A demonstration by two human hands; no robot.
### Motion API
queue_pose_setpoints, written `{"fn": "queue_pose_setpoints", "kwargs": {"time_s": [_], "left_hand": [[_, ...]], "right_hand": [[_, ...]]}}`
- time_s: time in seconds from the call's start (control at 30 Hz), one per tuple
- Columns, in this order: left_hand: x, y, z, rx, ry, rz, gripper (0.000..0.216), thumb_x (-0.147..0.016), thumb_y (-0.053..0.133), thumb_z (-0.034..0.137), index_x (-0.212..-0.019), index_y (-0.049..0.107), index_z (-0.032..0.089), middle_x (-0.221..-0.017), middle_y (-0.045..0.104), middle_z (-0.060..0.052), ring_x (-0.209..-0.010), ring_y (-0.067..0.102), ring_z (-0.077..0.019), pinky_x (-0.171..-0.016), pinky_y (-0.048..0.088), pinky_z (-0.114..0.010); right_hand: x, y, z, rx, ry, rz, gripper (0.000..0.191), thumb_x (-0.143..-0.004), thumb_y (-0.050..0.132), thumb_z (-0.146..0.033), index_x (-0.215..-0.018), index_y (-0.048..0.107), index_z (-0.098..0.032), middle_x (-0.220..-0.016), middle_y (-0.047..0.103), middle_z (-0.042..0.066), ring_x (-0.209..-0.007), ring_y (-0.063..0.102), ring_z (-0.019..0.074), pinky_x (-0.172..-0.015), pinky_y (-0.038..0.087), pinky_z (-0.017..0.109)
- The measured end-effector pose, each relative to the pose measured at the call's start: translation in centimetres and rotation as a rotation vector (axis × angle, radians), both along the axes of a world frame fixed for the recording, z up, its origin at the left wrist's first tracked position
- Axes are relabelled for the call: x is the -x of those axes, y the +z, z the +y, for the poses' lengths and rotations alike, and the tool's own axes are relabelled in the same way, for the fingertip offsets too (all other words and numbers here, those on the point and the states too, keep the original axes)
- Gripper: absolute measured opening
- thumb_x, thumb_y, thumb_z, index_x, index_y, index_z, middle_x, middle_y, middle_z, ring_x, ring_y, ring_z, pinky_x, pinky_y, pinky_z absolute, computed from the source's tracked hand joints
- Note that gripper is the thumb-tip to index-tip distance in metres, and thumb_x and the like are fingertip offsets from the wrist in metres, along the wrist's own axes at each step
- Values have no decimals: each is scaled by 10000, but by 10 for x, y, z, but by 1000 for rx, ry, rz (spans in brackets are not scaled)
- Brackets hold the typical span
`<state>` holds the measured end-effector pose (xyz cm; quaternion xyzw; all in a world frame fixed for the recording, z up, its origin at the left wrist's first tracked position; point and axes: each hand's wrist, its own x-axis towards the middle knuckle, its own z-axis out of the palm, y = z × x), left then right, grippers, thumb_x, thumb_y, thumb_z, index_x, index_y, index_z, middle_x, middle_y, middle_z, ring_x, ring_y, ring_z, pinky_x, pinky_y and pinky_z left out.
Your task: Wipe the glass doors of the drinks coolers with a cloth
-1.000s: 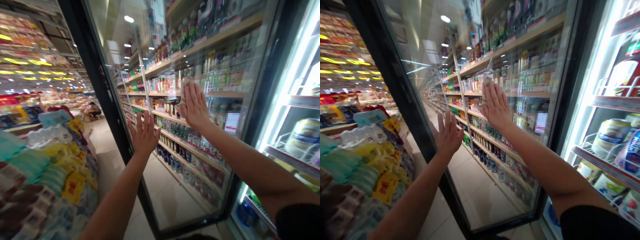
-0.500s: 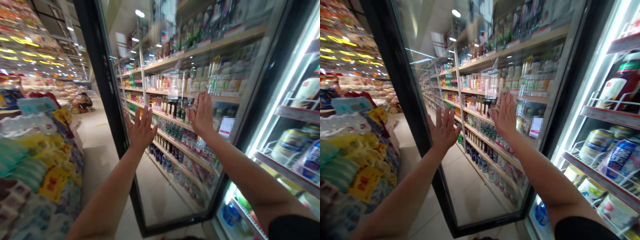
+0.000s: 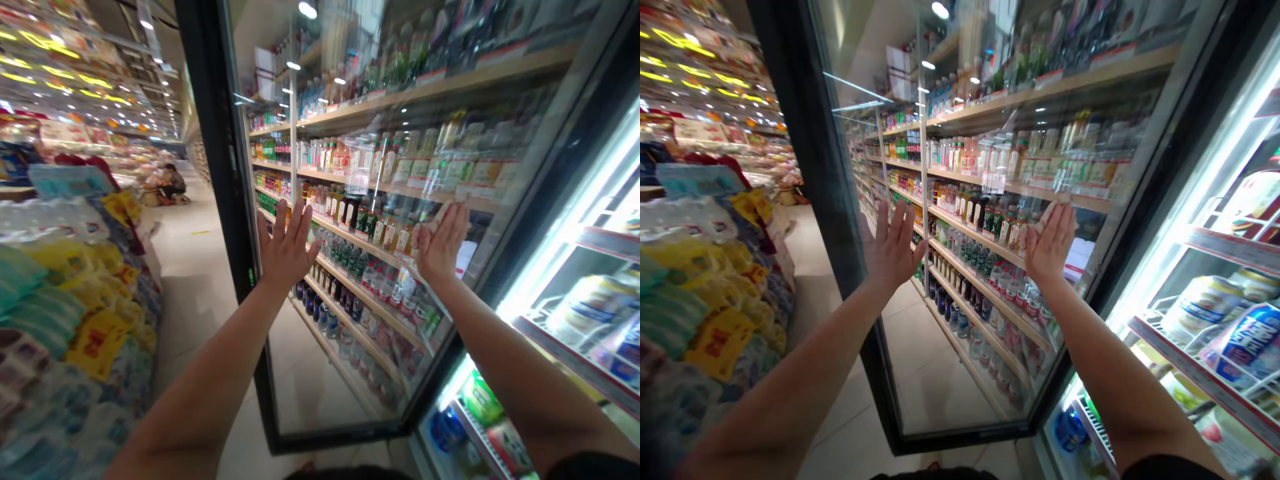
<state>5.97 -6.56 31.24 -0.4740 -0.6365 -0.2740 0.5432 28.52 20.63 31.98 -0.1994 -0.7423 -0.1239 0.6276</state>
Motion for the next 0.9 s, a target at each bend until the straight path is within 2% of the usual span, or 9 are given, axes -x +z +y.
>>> {"fn": "queue_pose_setpoints", "kwargs": {"time_s": [0.1, 0.23, 0.3, 0.47, 0.53, 0.63, 0.73, 0.8, 0.9], "left_hand": [[1, 0, 1, -2, -1, 10, 760, -997, 512, 484, -1634, 193, 222, -1652, 289, -115, -1567, 104, -304, -1279, -72, -575], [2, 0, 1, -16, 9, 32, 781, -992, 531, 454, -1639, 158, 224, -1655, 281, -114, -1568, 93, -298, -1283, -62, -568], [3, -1, 1, -20, 14, 42, 788, -992, 532, 446, -1640, 145, 223, -1653, 285, -115, -1568, 98, -299, -1282, -58, -575], [3, -1, 2, -6, -2, 14, 752, -994, 528, 425, -1635, 183, 235, -1656, 289, -97, -1573, 90, -289, -1284, -67, -575], [3, -1, 2, 0, -7, 15, 757, -997, 522, 430, -1637, 169, 233, -1661, 277, -92, -1576, 65, -280, -1284, -72, -580], [2, 0, 1, 3, 2, 28, 776, -1003, 507, 436, -1642, 115, 238, -1663, 270, -84, -1578, 32, -263, -1282, -86, -584], [0, 0, 1, 11, 8, -3, 750, -1004, 501, 432, -1639, 156, 231, -1658, 283, -90, -1575, 53, -270, -1282, -91, -578], [-3, 0, 0, 16, 9, -24, 724, -1004, 494, 443, -1631, 205, 221, -1656, 290, -91, -1574, 63, -273, -1285, -91, -570], [-7, 1, -2, 41, 19, -55, 699, -1009, 472, 470, -1621, 245, 218, -1659, 281, -78, -1574, 54, -266, -1286, -88, -568]], "right_hand": [[-15, -7, 15, -14, 3, -81, 781, -1022, 309, -498, -1619, 124, -29, -1670, 170, 274, -1583, 103, 380, -1221, 190, 693], [-36, 40, 43, 97, 9, 7, 829, -1006, 316, -495, -1602, 143, 55, -1675, 97, 310, -1587, 64, 373, -1253, 124, 618], [-41, 52, 51, 113, 15, 34, 854, -996, 317, -497, -1589, 148, 94, -1669, 98, 325, -1590, 67, 354, -1264, 109, 574], [-51, 47, 69, 56, 6, -4, 867, -978, 332, -496, -1590, 158, 93, -1672, 104, 309, -1596, 55, 336, -1264, 101, 569], [-56, 71, 84, 118, -15, -38, 900, -963, 369, -509, -1593, 144, 94, -1685, 65, 284, -1602, 3, 313, -1267, 71, 547], [-62, 136, 107, 314, -107, -54, 1006, -935, 444, -507, -1588, -10, 110, -1690, -80, 258, -1597, -106, 268, -1260, 11, 522], [-59, 178, 108, 272, -141, -33, 951, -989, 337, -529, -1584, -47, 106, -1686, -66, 266, -1598, -96, 240, -1255, -30, 510], [-53, 177, 95, 199, -119, -30, 947, -999, 292, -573, -1589, -16, 101, -1684, -22, 277, -1601, -59, 246, -1252, -20, 518], [-42, 158, 73, 53, -107, -63, 929, -1009, 231, -596, -1588, 56, 108, -1679, 45, 285, -1601, -14, 261, -1250, 34, 526]]}}
